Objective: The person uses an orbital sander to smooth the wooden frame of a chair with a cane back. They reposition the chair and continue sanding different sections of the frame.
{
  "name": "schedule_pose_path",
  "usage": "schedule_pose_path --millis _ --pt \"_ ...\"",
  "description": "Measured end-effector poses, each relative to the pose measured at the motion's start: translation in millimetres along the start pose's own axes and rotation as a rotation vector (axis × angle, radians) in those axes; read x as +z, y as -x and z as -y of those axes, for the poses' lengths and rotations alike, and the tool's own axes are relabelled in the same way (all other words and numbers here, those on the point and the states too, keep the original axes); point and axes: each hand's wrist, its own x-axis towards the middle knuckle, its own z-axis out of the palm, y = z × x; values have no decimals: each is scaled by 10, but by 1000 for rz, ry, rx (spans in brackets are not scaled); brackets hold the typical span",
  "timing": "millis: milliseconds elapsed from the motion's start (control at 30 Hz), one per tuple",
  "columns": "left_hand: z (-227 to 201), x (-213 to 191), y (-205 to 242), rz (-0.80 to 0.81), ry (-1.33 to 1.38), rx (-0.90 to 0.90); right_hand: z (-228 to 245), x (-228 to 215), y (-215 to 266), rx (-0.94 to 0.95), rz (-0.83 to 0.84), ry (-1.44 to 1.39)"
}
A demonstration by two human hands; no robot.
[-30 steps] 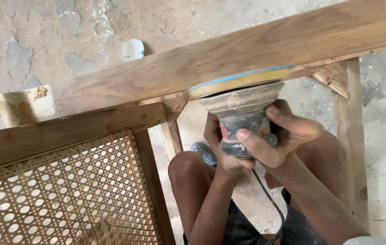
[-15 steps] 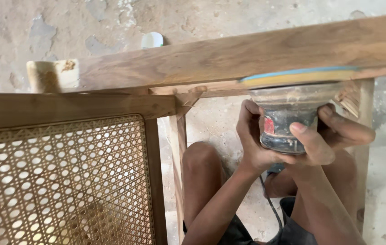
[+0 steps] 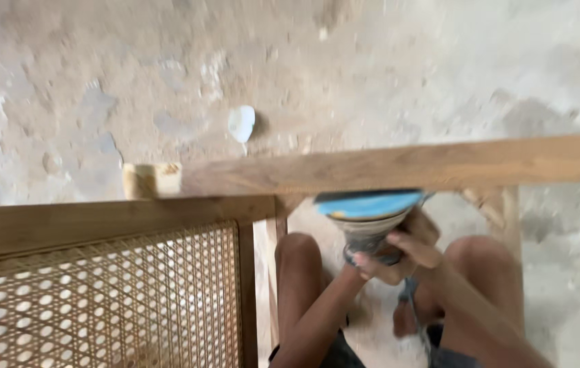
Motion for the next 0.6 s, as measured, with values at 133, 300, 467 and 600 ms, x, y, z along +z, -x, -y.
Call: schedule_pose_path --millis 133,300,467,600 --pt "212 -116 44 57 -105 82 67 18 259 128 122 20" --pt "160 -124 114 58 -180 166 341 -189 676 391 228 108" --pt "-260 -149 -45 31 107 66 445 32 473 294 73 186" --pt "-484 -324 -21 -40 287 2 623 168 143 269 219 201"
